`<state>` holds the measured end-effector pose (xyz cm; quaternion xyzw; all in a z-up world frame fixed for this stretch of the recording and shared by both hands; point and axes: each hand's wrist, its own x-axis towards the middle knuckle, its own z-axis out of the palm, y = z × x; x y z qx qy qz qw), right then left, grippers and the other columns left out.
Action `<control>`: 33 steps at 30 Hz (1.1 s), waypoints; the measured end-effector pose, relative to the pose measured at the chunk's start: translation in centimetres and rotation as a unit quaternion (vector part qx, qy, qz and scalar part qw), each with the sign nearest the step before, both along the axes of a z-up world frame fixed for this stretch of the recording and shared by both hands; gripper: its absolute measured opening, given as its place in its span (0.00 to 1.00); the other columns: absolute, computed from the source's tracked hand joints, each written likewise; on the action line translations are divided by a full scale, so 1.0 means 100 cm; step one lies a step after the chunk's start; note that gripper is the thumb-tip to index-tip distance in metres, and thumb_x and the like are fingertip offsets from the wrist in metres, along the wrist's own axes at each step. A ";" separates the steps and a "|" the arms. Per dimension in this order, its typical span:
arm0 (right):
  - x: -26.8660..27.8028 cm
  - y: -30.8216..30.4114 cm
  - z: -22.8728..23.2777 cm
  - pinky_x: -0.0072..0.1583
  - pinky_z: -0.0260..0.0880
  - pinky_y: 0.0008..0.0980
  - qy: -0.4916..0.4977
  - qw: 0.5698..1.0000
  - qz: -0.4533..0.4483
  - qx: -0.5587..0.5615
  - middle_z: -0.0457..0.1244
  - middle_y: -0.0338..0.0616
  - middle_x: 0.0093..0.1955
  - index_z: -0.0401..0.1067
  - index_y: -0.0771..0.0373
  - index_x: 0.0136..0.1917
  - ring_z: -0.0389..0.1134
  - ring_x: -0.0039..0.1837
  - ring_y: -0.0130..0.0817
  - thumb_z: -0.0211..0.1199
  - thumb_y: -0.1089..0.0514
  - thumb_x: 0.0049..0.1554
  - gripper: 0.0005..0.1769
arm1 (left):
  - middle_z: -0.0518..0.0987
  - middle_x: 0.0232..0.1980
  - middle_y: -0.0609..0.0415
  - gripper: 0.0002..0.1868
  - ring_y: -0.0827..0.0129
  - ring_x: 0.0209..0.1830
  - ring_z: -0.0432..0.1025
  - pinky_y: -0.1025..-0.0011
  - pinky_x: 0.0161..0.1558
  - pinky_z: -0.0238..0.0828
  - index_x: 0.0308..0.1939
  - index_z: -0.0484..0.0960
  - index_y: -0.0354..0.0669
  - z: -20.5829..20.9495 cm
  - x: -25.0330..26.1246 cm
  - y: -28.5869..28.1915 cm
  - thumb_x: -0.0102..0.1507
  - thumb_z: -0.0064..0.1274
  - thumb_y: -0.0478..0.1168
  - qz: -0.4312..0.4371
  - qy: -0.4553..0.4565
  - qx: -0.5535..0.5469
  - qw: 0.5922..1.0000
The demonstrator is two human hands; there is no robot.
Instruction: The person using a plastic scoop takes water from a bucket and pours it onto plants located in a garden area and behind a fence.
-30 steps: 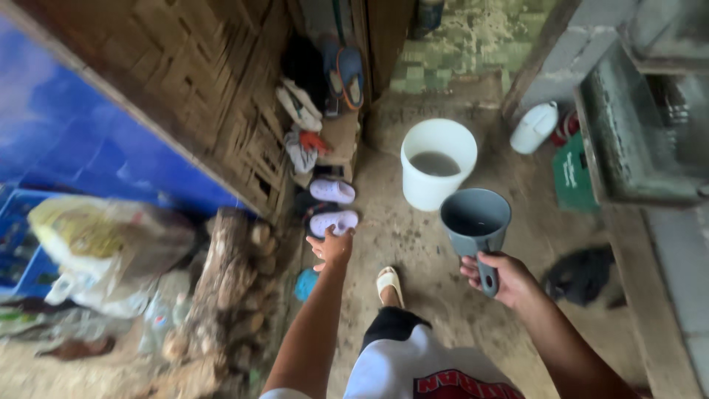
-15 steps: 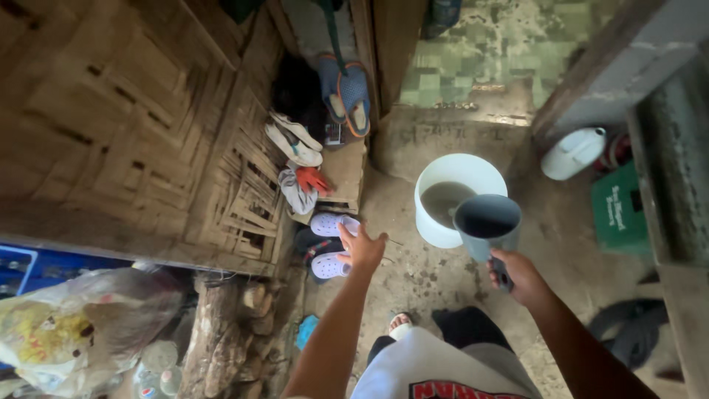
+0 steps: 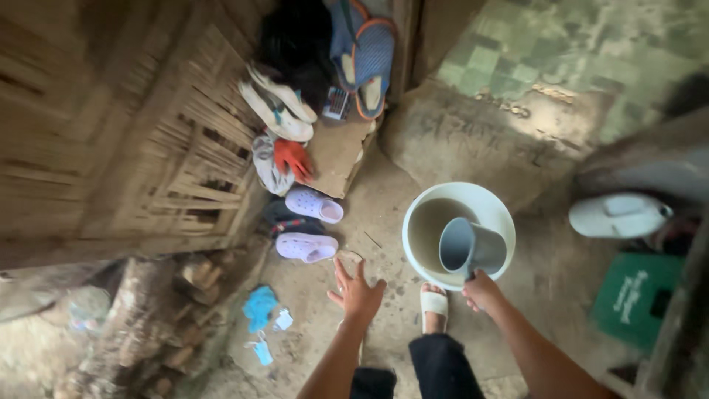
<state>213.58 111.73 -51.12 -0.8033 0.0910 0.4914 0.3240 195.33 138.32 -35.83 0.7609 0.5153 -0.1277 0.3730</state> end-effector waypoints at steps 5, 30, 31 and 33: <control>0.039 0.007 -0.087 0.51 0.71 0.52 -0.087 0.947 0.258 -0.171 0.69 0.60 0.51 0.62 0.58 0.66 0.71 0.49 0.56 0.47 0.56 0.61 0.20 | 0.29 0.83 0.43 0.42 0.50 0.83 0.37 0.30 0.72 0.26 0.73 0.64 0.57 -0.032 0.036 -0.040 0.56 0.61 0.52 0.001 0.037 -0.031 0.999; 0.067 0.077 -0.257 0.65 0.68 0.54 -0.072 0.882 0.360 -0.294 0.64 0.54 0.68 0.68 0.58 0.69 0.66 0.70 0.53 0.51 0.36 0.60 0.32 | 0.29 0.83 0.46 0.39 0.49 0.83 0.37 0.37 0.74 0.32 0.72 0.62 0.57 -0.165 0.043 -0.076 0.58 0.59 0.48 0.070 0.127 -0.086 0.986; 0.078 0.076 -0.247 0.65 0.68 0.54 -0.075 0.883 0.360 -0.292 0.64 0.54 0.68 0.68 0.58 0.69 0.66 0.70 0.53 0.51 0.36 0.60 0.32 | 0.29 0.83 0.46 0.39 0.49 0.83 0.38 0.39 0.75 0.33 0.72 0.62 0.57 -0.165 0.042 -0.079 0.58 0.60 0.48 0.069 0.129 -0.089 0.985; 0.095 0.069 -0.234 0.65 0.70 0.49 -0.079 0.914 0.314 -0.246 0.70 0.56 0.60 0.79 0.57 0.58 0.70 0.66 0.53 0.47 0.25 0.61 0.38 | 0.29 0.83 0.46 0.39 0.49 0.83 0.38 0.40 0.75 0.33 0.72 0.62 0.57 -0.165 0.041 -0.084 0.59 0.60 0.48 0.069 0.128 -0.090 0.985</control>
